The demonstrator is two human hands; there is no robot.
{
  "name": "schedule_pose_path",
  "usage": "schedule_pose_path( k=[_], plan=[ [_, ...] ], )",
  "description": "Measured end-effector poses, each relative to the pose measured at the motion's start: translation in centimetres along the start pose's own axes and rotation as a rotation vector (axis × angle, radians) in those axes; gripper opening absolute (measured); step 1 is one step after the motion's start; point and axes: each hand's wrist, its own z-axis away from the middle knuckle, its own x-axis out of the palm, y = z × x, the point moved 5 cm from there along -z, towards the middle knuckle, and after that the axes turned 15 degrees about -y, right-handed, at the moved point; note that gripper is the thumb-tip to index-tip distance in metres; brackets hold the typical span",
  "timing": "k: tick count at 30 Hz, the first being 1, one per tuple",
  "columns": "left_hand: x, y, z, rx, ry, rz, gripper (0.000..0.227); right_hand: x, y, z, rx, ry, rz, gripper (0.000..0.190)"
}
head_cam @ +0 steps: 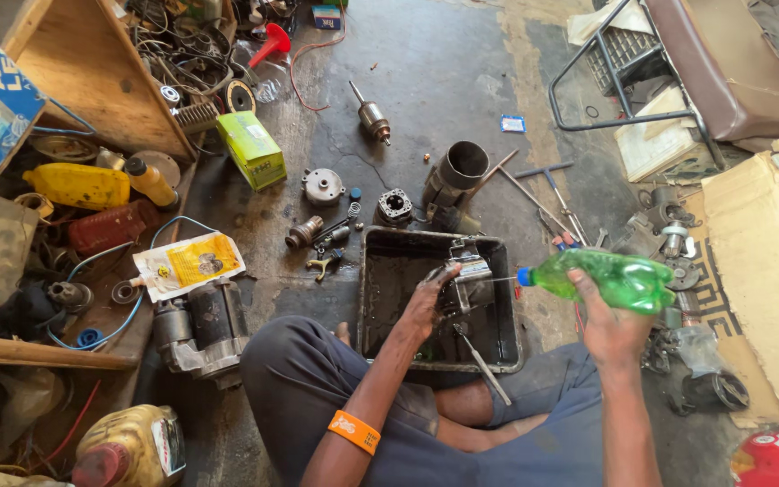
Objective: The person scrubs a metal engine casing with a toothbrush in a tray of dark liquid, then pours a clear liquid from a green plastic bottle over the part to rinse it. The person rotates the part to clean different sides.
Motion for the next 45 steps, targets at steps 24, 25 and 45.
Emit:
schedule_pose_path(
  k=[24,25,45],
  plan=[
    [2.2,2.7,1.0,0.206,0.193,-0.766,0.071,0.4,2.0,-1.9,-0.126,-0.113,-0.044,0.028],
    [2.3,3.0,1.2,0.195,0.256,-0.879,0.074,0.2,1.8,-1.9,-0.130,-0.090,0.075,0.028],
    [2.7,3.0,0.8,0.201,0.048,-0.590,0.073,0.9,4.8,-2.5,-0.100,0.014,-0.354,0.042]
  ],
)
